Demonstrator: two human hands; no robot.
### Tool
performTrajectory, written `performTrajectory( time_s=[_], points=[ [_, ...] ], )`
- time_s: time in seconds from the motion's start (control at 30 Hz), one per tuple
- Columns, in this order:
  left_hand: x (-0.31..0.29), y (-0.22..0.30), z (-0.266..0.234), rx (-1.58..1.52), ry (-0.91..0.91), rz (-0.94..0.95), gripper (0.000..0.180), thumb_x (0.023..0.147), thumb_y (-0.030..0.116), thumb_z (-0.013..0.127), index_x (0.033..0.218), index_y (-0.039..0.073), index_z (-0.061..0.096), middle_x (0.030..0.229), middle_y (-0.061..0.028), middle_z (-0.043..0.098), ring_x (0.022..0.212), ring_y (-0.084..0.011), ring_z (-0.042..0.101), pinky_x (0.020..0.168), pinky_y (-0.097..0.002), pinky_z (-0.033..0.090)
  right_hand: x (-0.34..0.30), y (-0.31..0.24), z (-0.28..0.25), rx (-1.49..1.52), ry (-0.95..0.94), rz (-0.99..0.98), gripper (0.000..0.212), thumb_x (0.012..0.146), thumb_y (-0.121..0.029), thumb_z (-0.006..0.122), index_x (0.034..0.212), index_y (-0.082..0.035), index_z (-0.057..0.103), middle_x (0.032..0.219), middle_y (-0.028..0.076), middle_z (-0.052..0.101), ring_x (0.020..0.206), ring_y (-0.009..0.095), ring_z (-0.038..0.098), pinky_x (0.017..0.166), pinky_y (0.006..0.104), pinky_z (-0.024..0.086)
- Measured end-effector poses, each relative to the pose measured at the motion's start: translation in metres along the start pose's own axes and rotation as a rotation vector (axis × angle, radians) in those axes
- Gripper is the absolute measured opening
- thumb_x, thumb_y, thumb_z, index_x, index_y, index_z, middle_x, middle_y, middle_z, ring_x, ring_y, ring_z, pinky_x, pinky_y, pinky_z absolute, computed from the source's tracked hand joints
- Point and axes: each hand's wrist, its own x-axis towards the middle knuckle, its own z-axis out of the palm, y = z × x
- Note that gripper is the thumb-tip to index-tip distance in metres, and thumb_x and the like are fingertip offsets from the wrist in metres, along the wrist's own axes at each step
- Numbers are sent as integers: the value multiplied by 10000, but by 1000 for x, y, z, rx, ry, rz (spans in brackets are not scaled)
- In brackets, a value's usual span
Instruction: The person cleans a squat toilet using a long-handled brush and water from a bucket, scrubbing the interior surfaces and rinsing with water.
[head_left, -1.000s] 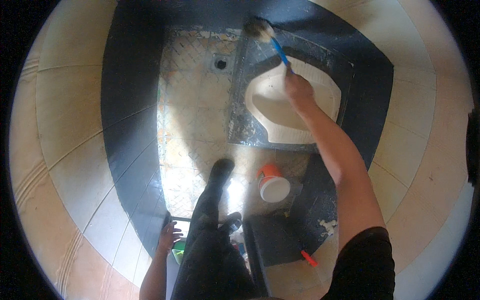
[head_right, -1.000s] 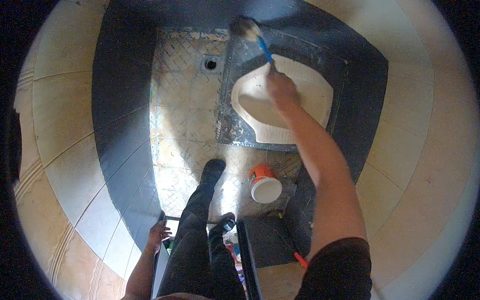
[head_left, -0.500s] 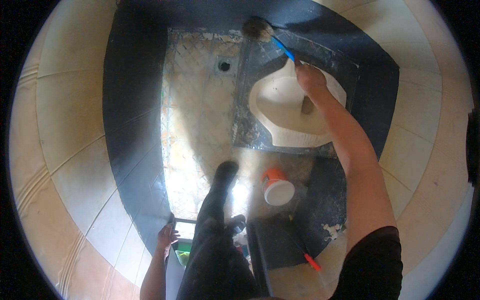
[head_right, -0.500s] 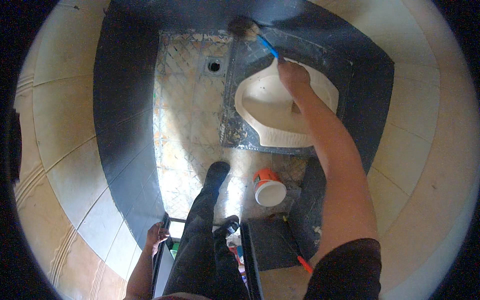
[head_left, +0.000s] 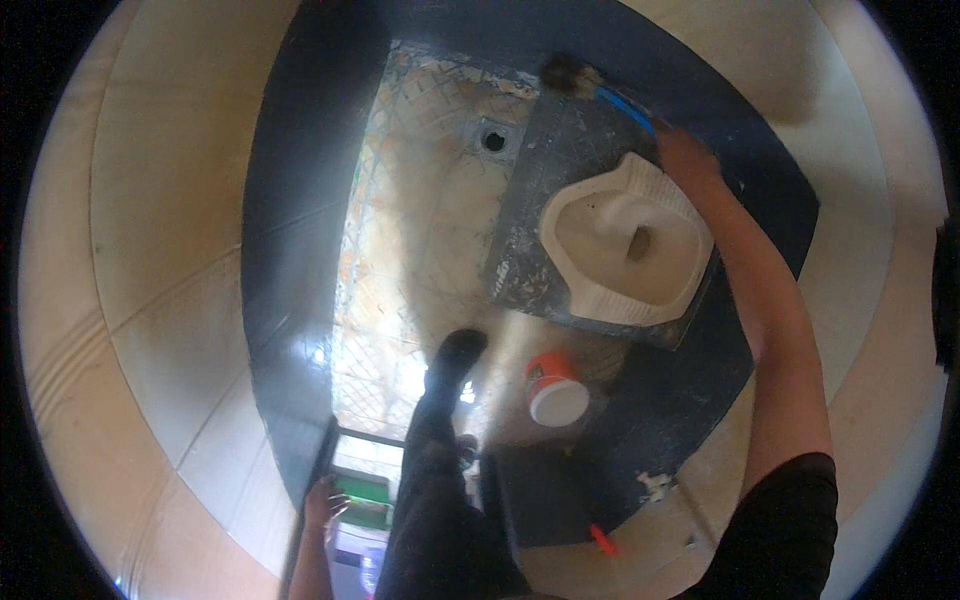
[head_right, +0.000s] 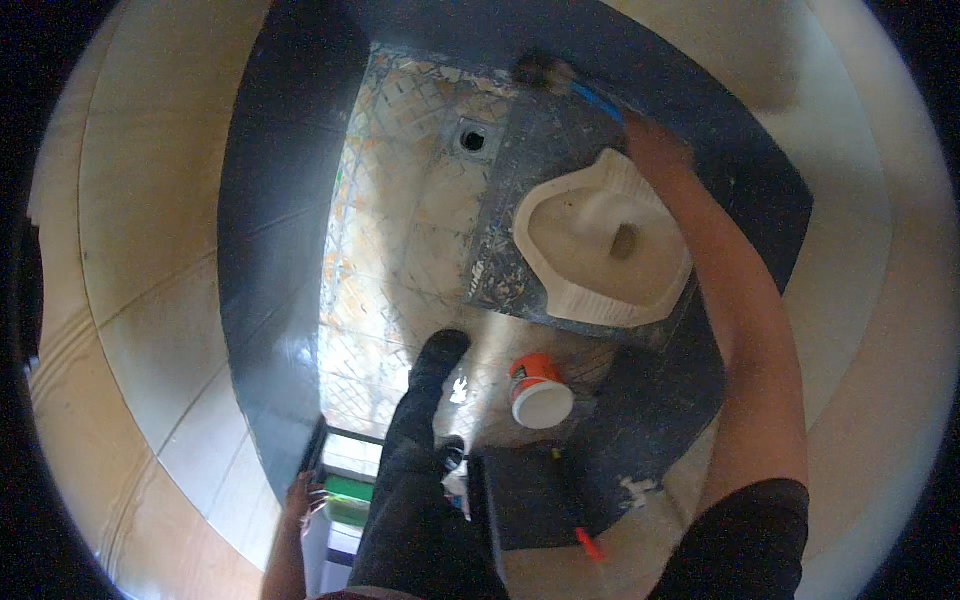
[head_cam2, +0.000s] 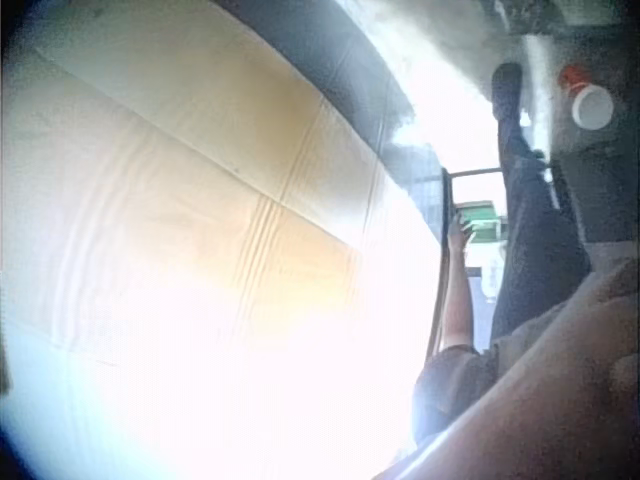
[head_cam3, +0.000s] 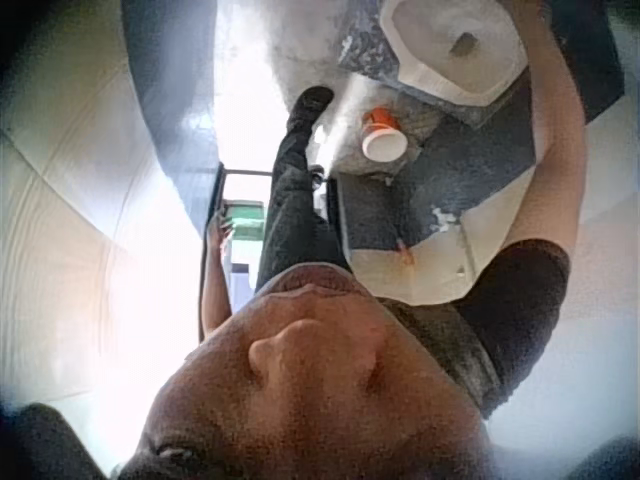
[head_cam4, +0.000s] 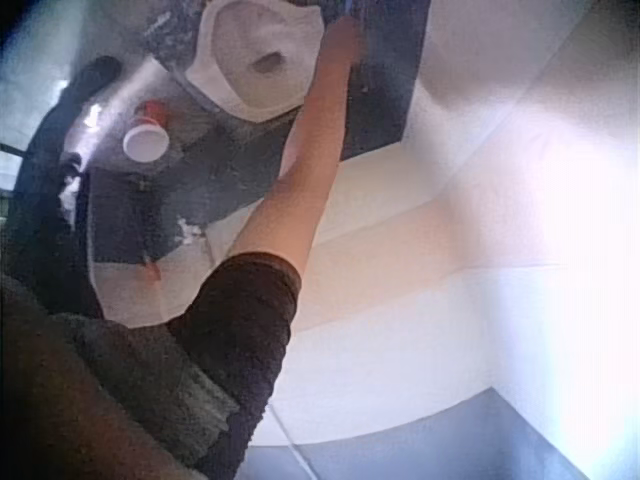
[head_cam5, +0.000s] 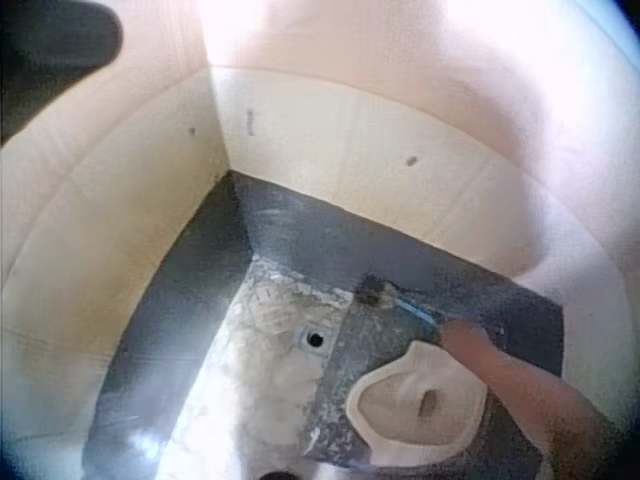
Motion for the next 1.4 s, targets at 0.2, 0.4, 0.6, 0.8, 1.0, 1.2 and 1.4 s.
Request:
performTrajectory(
  time_s=[0.2,0.4,0.6,0.8,1.0,1.2,1.4],
  points=[
    [16,-86,-1,125,-121,-161,479,974,428,542,1330,109,509,1048,-187,652,839,-294,696,699,-412,574,19,-2,17,-90,83,189,382,978,-209,424,1256,-2,586,1230,232,616,1102,385,621,938,503,499],
    [21,-51,33,77,-266,28,481,992,440,498,1339,107,493,1037,-178,659,842,-300,701,710,-413,580,-7,-48,12,124,-135,128,493,962,-175,438,1410,31,410,1032,252,667,949,356,680,849,523,530],
    [-13,-65,5,125,-88,-59,579,968,560,464,1332,113,515,1016,-167,650,815,-264,688,713,-379,550,-146,-89,73,-216,-305,-192,644,922,-105,520,1515,-31,280,933,185,694,781,299,700,578,420,550],
    [-5,-60,30,131,-146,-16,558,971,526,492,1318,91,534,1009,-168,668,804,-281,701,689,-377,557,4,-88,64,-226,-33,-37,565,814,-167,692,1340,-23,546,882,116,719,794,257,702,648,375,569],
    [-11,-79,33,41,-119,23,585,984,554,438,1330,92,537,1004,-178,671,841,-284,701,708,-384,567,6,-182,66,-394,-374,-109,318,847,-186,682,1136,-55,692,976,124,723,897,293,713,729,455,585],
    [-12,-138,15,-22,-100,-124,648,982,604,400,1355,87,518,1061,-185,658,809,-263,688,692,-368,567,43,-160,7,-585,-298,-84,369,830,-324,680,1083,-58,718,1060,123,719,918,313,713,697,529,582],
    [-13,-158,31,-124,-104,-110,544,1015,504,399,1288,60,556,1013,-177,653,772,-261,688,671,-369,578,46,-166,16,-655,-407,-217,259,852,-199,620,1022,-40,734,1066,139,718,897,321,714,637,540,577]
  ],
)
